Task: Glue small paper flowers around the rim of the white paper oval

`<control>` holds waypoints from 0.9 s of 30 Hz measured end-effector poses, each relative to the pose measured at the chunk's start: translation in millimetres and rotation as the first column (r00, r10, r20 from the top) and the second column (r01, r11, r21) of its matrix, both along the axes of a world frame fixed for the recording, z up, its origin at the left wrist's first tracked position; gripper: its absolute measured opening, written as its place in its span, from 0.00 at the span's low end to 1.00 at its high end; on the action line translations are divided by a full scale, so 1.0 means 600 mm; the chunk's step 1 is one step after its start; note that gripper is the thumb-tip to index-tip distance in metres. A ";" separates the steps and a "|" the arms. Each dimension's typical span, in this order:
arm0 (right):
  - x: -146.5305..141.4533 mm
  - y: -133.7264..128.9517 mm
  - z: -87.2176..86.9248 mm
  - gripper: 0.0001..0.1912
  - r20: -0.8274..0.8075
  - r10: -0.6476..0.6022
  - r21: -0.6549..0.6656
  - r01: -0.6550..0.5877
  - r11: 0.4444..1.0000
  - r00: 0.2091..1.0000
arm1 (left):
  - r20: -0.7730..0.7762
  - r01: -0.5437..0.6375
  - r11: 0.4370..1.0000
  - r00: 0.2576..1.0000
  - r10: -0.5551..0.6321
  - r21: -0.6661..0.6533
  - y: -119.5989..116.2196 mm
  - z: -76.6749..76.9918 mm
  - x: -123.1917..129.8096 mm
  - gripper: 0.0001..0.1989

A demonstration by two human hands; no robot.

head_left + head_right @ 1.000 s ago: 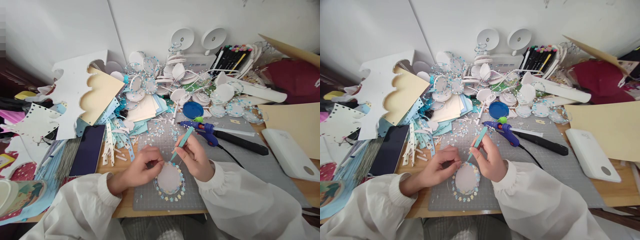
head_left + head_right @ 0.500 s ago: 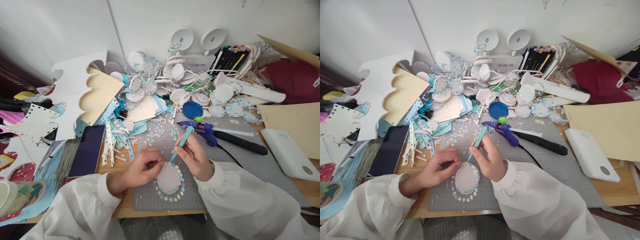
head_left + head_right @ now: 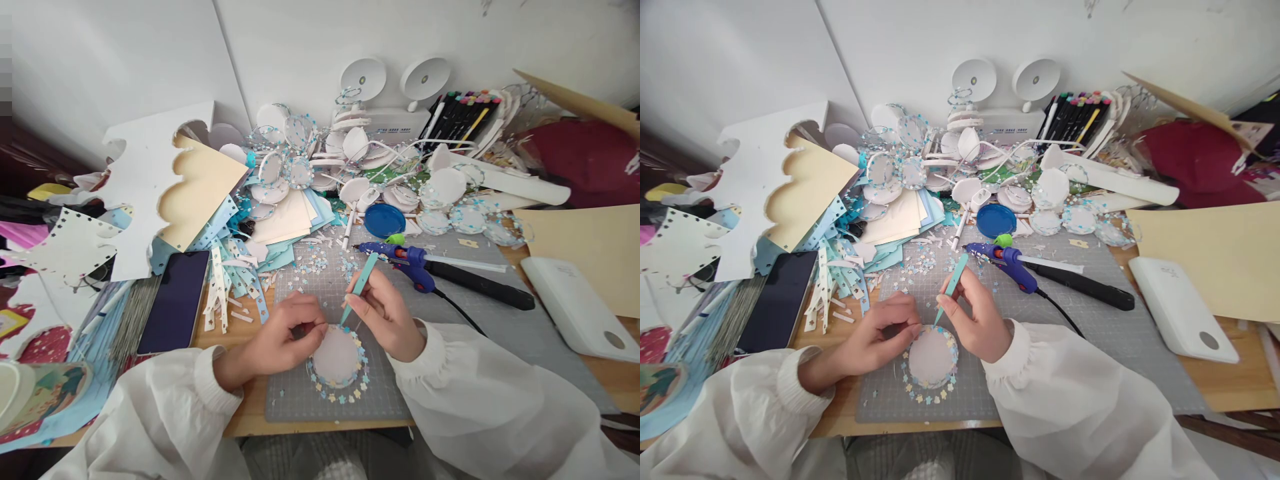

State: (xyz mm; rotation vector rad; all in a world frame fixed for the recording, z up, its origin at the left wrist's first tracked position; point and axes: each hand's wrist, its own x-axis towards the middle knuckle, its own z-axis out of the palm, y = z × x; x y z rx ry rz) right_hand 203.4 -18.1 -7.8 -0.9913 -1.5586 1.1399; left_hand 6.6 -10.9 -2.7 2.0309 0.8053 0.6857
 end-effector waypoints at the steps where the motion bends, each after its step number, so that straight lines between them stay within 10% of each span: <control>1: 0.000 0.000 -0.001 0.02 0.000 0.000 -0.008 0.000 1.000 1.000 | 0.003 0.004 1.000 1.000 -0.004 0.003 0.000 0.000 0.000 0.12; 27: 0.000 0.017 -0.008 0.10 -0.193 -0.154 -0.236 0.106 0.966 0.969 | 0.053 0.055 0.998 0.997 -0.055 -0.003 0.000 0.012 0.000 0.14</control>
